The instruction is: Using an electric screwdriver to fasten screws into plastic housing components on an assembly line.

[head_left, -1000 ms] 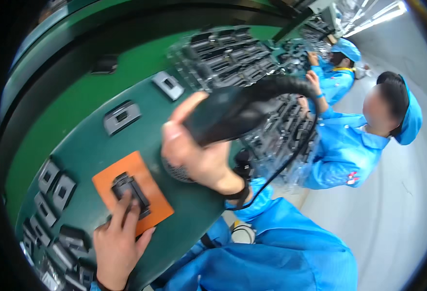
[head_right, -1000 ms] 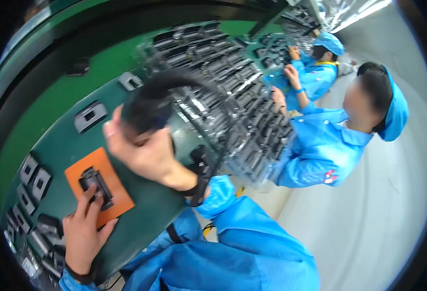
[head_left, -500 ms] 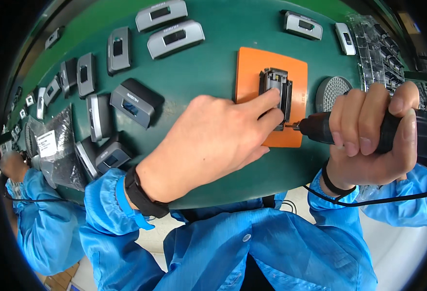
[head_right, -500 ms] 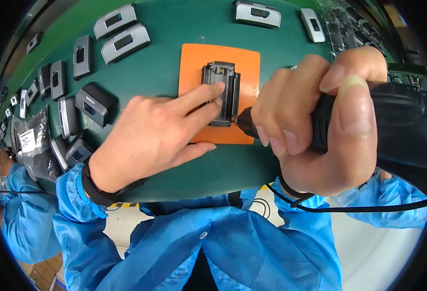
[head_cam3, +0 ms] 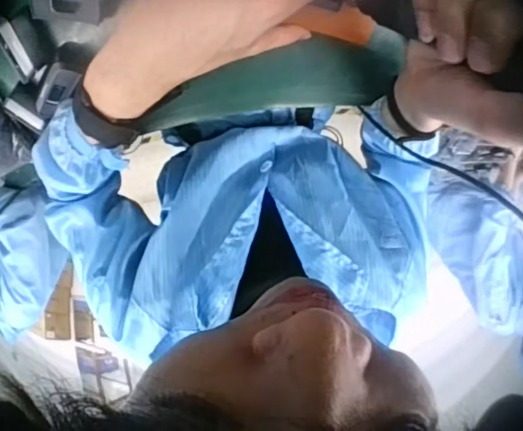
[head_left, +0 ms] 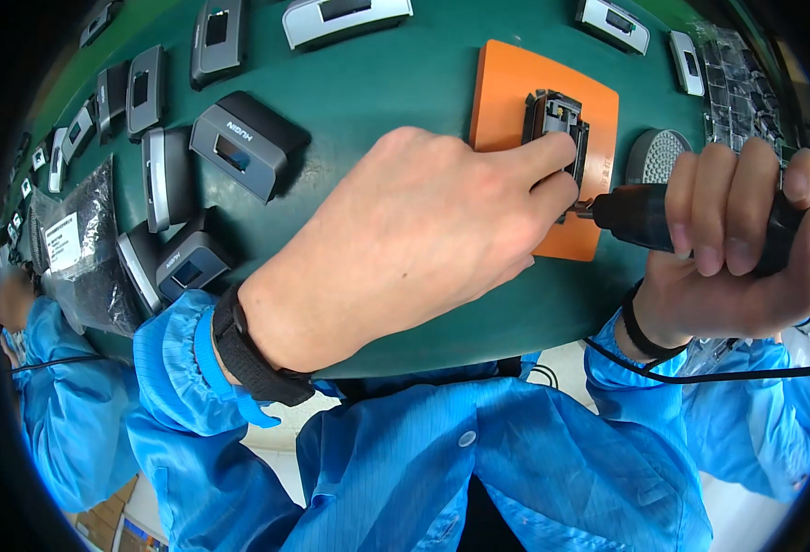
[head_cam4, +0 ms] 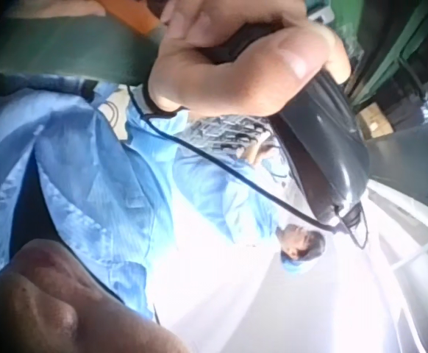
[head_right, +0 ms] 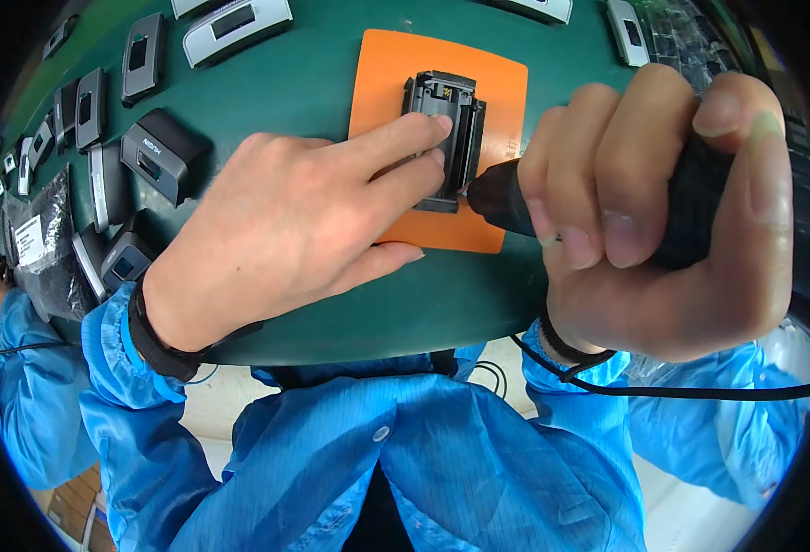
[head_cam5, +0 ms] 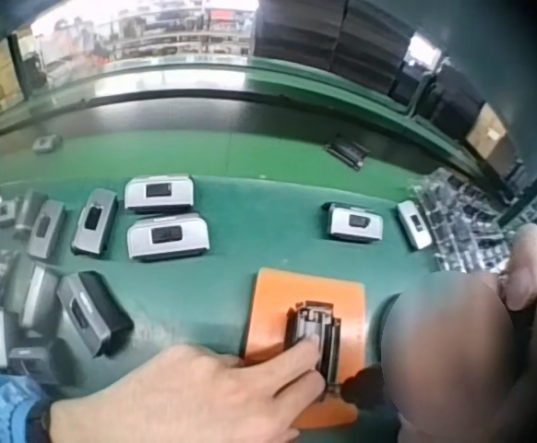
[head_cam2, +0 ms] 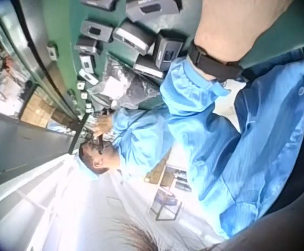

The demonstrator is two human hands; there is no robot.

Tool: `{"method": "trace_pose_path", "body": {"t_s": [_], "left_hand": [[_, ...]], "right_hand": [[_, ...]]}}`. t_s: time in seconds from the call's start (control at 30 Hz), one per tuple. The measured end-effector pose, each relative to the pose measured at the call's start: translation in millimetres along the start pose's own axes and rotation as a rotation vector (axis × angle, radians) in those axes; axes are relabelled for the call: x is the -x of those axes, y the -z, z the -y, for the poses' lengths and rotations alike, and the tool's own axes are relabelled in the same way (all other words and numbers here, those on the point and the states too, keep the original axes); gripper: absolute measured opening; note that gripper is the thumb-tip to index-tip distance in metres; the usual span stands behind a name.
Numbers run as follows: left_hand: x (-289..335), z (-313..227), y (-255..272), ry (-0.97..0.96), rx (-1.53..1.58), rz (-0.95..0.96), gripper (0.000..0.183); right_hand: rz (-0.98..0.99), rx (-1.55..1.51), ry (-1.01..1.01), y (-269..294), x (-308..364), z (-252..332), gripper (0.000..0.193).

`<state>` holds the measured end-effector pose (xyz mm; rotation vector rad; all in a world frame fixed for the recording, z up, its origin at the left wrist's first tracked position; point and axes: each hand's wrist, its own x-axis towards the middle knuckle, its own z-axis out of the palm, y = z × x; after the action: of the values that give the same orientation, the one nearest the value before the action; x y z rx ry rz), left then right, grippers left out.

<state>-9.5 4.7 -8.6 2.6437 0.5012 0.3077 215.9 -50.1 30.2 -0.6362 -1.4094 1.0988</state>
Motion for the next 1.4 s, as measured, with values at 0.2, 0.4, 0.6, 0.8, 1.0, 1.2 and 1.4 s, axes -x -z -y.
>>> {"method": "trace_pose_path", "body": {"t_s": [0.2, 0.4, 0.6, 0.8, 1.0, 1.2, 1.4], "left_hand": [[1.5, 1.0, -2.6, -0.003, -0.013, -0.018, 0.048], [2.4, 0.2, -3.0, 0.001, -0.013, -0.023, 0.046], [3.3, 3.1, -3.5, -0.019, 0.006, -0.032, 0.042], [1.7, 2.3, 0.1, -0.013, 0.035, -0.021, 0.037], [-3.5, 1.3, 3.7, -0.024, 0.021, 0.025, 0.043], [-6.9, -7.0, 12.5, 0.046, -0.05, 0.129, 0.055], [-14.1, -7.9, 10.5, 0.012, -0.017, 0.097, 0.056]], "right_hand": [[0.116, -0.003, -0.017, 6.3, -0.7, 4.3, 0.041], [0.14, 0.074, 0.001, -4.6, 2.0, 4.0, 0.037], [-0.118, 0.155, 0.03, -49.5, 4.8, -3.2, 0.02], [-0.072, 0.163, 0.003, -42.2, 1.2, -5.5, 0.017], [-0.146, 0.017, 0.059, -23.5, 4.5, 10.0, 0.02], [-0.344, 0.218, 0.292, 50.5, 24.1, 53.2, 0.02], [-0.518, 0.218, 0.22, 46.3, 30.7, 25.3, 0.022]]}}
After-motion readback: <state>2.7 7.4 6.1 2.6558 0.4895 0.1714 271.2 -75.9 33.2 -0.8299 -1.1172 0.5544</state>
